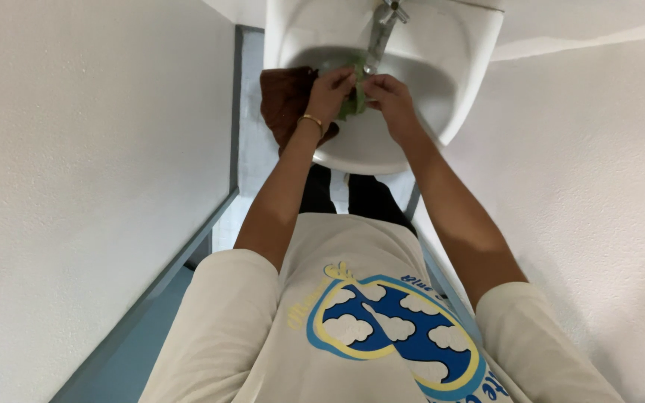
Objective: Cleaning the toilet tank, sink, and bathroom door using a cloth.
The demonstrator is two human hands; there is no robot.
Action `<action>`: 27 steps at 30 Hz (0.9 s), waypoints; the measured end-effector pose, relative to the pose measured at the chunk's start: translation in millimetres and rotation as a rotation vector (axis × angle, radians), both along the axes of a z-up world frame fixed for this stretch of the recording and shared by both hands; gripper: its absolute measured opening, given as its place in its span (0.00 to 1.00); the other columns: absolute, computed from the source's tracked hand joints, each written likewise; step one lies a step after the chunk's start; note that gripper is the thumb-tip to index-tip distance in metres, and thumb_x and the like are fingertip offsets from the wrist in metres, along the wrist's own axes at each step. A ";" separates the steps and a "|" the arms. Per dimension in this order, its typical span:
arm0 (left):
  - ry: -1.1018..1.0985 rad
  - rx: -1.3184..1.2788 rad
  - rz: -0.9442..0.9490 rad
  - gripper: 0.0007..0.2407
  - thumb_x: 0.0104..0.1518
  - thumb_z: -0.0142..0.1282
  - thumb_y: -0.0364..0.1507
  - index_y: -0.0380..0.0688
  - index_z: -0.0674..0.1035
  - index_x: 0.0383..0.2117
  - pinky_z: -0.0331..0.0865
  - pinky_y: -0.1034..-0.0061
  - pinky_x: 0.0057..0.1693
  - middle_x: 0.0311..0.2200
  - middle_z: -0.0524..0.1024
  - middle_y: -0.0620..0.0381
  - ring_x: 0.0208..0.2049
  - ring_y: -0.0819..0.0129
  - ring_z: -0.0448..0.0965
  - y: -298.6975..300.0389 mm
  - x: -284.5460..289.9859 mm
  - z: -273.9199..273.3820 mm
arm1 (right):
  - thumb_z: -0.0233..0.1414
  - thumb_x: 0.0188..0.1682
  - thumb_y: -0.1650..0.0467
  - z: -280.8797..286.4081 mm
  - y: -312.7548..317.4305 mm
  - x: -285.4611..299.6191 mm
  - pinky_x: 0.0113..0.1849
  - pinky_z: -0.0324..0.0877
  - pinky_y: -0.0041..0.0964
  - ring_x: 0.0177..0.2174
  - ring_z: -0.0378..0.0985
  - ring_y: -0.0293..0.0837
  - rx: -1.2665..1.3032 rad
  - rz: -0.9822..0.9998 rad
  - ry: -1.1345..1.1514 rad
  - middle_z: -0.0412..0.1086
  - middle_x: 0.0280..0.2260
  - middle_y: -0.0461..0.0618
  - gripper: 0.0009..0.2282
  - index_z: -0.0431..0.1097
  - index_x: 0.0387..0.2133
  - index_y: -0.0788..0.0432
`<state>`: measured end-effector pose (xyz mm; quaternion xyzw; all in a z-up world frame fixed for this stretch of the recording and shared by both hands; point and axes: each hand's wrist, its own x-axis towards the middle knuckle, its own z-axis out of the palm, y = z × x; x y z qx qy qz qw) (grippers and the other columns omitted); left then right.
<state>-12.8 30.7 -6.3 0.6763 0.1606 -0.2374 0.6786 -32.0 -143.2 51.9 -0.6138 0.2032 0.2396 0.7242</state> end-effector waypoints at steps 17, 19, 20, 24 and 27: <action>0.103 -0.131 -0.049 0.14 0.63 0.63 0.39 0.46 0.83 0.48 0.75 0.70 0.56 0.45 0.81 0.51 0.46 0.64 0.79 7.8 -8.9 -16.1 | 0.61 0.53 0.68 -37.6 -10.2 -1.7 0.38 0.74 0.35 0.31 0.74 0.38 -0.264 0.103 -0.145 0.72 0.29 0.47 0.07 0.77 0.39 0.58; 0.087 -0.127 -0.057 0.14 0.63 0.63 0.40 0.47 0.84 0.48 0.75 0.70 0.55 0.45 0.81 0.51 0.46 0.64 0.79 9.1 -3.7 -17.1 | 0.61 0.53 0.67 -31.4 -6.8 2.1 0.37 0.74 0.35 0.30 0.74 0.38 -0.281 0.092 -0.136 0.72 0.28 0.47 0.07 0.77 0.39 0.58; 0.073 -0.137 -0.077 0.14 0.64 0.62 0.38 0.45 0.83 0.48 0.74 0.67 0.56 0.46 0.80 0.48 0.48 0.61 0.78 9.2 -3.1 -12.4 | 0.63 0.51 0.65 -20.7 -4.4 2.2 0.37 0.74 0.35 0.30 0.74 0.38 -0.312 0.092 -0.124 0.72 0.28 0.47 0.10 0.77 0.39 0.59; 0.016 -0.079 -0.120 0.15 0.63 0.62 0.40 0.45 0.84 0.48 0.73 0.66 0.57 0.43 0.81 0.49 0.47 0.62 0.78 11.8 -1.4 -9.2 | 0.67 0.50 0.60 -40.0 -11.0 5.5 0.38 0.75 0.33 0.31 0.77 0.38 -0.322 0.092 -0.072 0.74 0.29 0.48 0.14 0.78 0.38 0.55; 0.095 0.003 -0.001 0.11 0.60 0.51 0.31 0.42 0.83 0.43 0.69 0.82 0.45 0.35 0.80 0.60 0.35 0.74 0.74 8.6 2.7 34.2 | 0.52 0.51 0.76 -27.4 -11.0 10.8 0.39 0.71 0.29 0.33 0.72 0.36 -0.160 0.012 -0.178 0.73 0.33 0.45 0.04 0.74 0.36 0.59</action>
